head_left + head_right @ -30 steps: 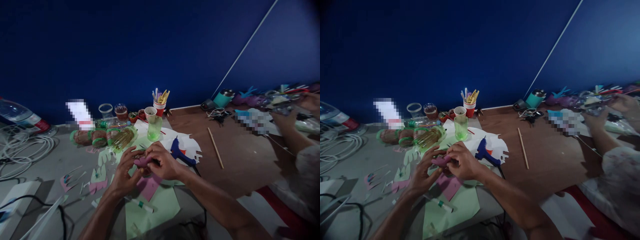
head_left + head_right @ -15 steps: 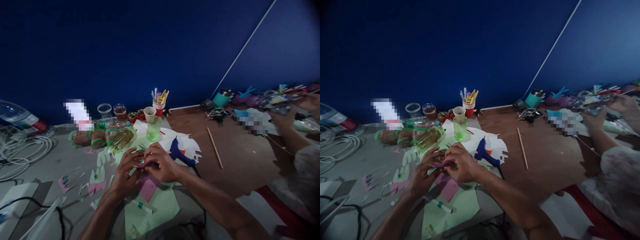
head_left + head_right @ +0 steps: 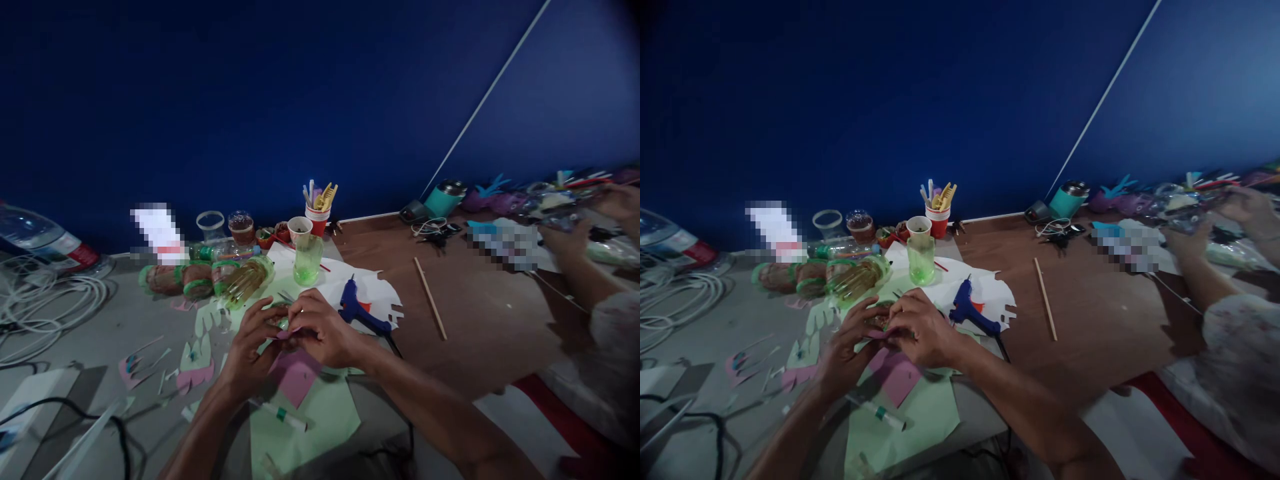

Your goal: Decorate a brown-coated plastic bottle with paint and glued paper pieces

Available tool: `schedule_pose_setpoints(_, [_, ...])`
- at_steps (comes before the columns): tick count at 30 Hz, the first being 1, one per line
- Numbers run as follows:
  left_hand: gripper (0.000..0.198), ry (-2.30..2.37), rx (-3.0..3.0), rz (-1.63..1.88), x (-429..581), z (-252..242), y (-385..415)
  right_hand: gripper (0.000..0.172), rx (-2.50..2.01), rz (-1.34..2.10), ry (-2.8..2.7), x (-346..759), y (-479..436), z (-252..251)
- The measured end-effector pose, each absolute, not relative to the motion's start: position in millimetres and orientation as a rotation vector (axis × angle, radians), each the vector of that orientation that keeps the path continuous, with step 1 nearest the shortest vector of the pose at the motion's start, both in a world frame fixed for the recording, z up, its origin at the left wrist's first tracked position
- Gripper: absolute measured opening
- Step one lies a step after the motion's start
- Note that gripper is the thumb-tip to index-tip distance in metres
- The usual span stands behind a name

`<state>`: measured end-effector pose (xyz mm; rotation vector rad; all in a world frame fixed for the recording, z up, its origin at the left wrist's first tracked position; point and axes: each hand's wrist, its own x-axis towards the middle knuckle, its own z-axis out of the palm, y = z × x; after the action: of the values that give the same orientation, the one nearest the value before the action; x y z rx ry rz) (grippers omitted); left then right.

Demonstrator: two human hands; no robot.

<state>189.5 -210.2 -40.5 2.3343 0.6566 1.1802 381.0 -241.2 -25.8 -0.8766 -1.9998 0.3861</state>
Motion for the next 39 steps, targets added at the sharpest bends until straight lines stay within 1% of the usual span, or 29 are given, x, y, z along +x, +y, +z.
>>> schedule_pose_setpoints(7, [0.014, 0.715, 2.320, 1.135, 188.2, -40.7, -211.0, 0.015, -0.862, 0.394, -1.984, 380.8, -240.8, -25.0])
schedule_pose_setpoints(11, [0.006, 0.745, 2.263, 1.147, 185.9, -41.4, -209.7, 0.016, -0.844, 0.428, -1.945, 382.0, -241.3, -22.2])
schedule_pose_setpoints(16, [0.024, 0.811, 2.242, 1.203, 183.0, -43.2, -209.9, 0.015, -0.872, 0.469, -1.897, 383.2, -241.1, -22.3])
schedule_pose_setpoints(20, [0.047, 0.902, 2.093, 1.199, 182.6, -49.7, -209.4, 0.008, -0.961, 0.534, -1.774, 385.1, -239.7, -25.1])
schedule_pose_setpoints(23, [0.059, 0.899, 1.837, 1.081, 183.4, -58.7, -207.1, 0.006, -1.030, 0.654, -1.655, 387.5, -238.1, -26.6])
schedule_pose_setpoints(26, [0.076, 0.862, 1.572, 0.956, 185.8, -66.2, -206.3, 0.006, -1.063, 0.763, -1.562, 389.7, -236.4, -27.0])
schedule_pose_setpoints(28, [0.083, 0.843, 1.480, 0.882, 188.1, -67.9, -207.5, 0.008, -1.077, 0.816, -1.517, 390.7, -235.4, -27.0])
schedule_pose_setpoints(32, [0.079, 0.882, 1.444, 0.744, 192.1, -63.9, -211.6, 0.010, -1.085, 0.856, -1.463, 391.8, -233.8, -28.8])
schedule_pose_setpoints(36, [0.074, 0.900, 1.457, 0.728, 195.1, -55.5, -214.3, 0.014, -1.072, 0.882, -1.440, 392.8, -232.4, -30.2])
schedule_pose_setpoints(39, [0.059, 0.884, 1.485, 0.699, 196.6, -48.8, -214.6, 0.020, -1.038, 0.923, -1.477, 395.0, -231.1, -28.7])
